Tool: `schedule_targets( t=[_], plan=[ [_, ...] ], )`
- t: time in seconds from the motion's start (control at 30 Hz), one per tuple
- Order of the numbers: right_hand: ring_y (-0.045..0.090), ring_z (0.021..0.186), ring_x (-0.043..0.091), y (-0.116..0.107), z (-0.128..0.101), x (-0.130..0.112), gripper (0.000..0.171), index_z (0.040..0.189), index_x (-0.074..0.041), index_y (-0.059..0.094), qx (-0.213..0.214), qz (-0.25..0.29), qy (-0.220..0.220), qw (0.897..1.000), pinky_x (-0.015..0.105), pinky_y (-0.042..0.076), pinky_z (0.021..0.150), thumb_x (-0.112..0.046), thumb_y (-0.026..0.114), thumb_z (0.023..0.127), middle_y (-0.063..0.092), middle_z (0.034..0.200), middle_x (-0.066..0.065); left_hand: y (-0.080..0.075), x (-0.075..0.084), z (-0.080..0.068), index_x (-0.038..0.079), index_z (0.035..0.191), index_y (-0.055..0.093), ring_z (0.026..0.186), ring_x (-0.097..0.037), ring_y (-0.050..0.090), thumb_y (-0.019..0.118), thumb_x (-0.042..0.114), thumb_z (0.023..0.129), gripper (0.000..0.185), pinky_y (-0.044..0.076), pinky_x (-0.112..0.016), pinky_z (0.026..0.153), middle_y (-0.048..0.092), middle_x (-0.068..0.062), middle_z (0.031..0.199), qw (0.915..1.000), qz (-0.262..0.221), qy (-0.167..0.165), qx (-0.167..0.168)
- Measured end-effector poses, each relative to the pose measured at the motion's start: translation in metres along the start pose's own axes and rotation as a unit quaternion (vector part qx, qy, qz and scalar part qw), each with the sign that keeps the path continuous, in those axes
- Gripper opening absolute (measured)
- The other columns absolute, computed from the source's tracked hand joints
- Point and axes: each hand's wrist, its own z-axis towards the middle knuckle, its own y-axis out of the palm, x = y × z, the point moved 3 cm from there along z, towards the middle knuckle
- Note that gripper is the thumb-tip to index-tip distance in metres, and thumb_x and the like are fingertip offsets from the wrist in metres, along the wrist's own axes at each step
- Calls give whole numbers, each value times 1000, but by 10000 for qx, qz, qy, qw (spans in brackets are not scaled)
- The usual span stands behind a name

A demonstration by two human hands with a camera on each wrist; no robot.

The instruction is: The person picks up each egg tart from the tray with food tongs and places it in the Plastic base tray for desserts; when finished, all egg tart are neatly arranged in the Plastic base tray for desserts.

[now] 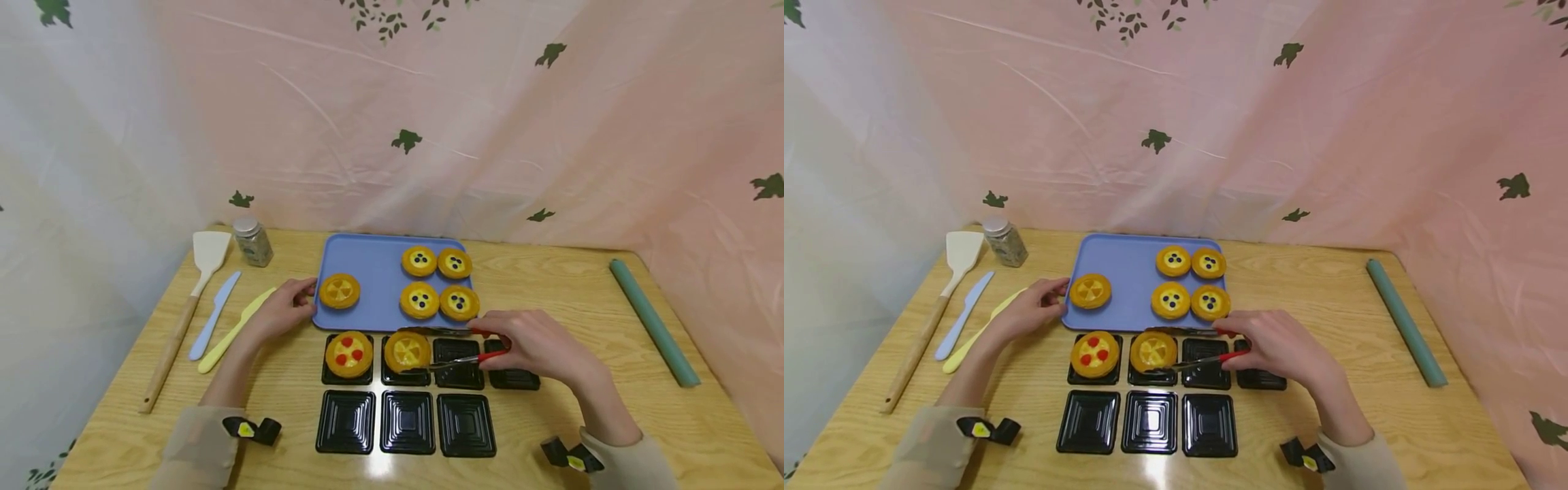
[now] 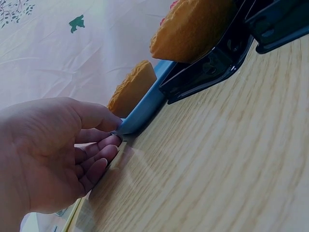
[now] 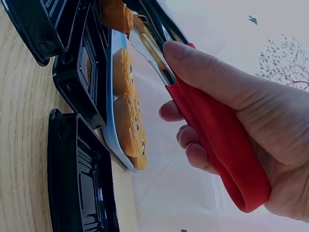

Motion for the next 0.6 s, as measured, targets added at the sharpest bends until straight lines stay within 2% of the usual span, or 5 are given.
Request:
schedule_targets(
  t=[0.43, 0.6],
  plan=[
    [59, 74, 4, 1, 2, 0, 56, 125, -19, 74, 13, -60, -83, 9999, 20, 46, 65, -44, 87, 77, 76, 110, -6, -1, -5, 1, -7, 151, 45, 100, -26, 55, 63, 11, 93, 63, 45, -37, 88, 61, -22, 123, 9999, 43, 48, 104],
    [54, 72, 2, 1, 2, -1, 57, 126, -19, 74, 3, -41, -96, 9999, 19, 44, 64, -43, 88, 76, 76, 109, -7, -1, -3, 2, -8, 150, 46, 99, -26, 56, 64, 11, 93, 63, 45, -35, 86, 62, -22, 123, 9999, 33, 97, 93]
  ],
)
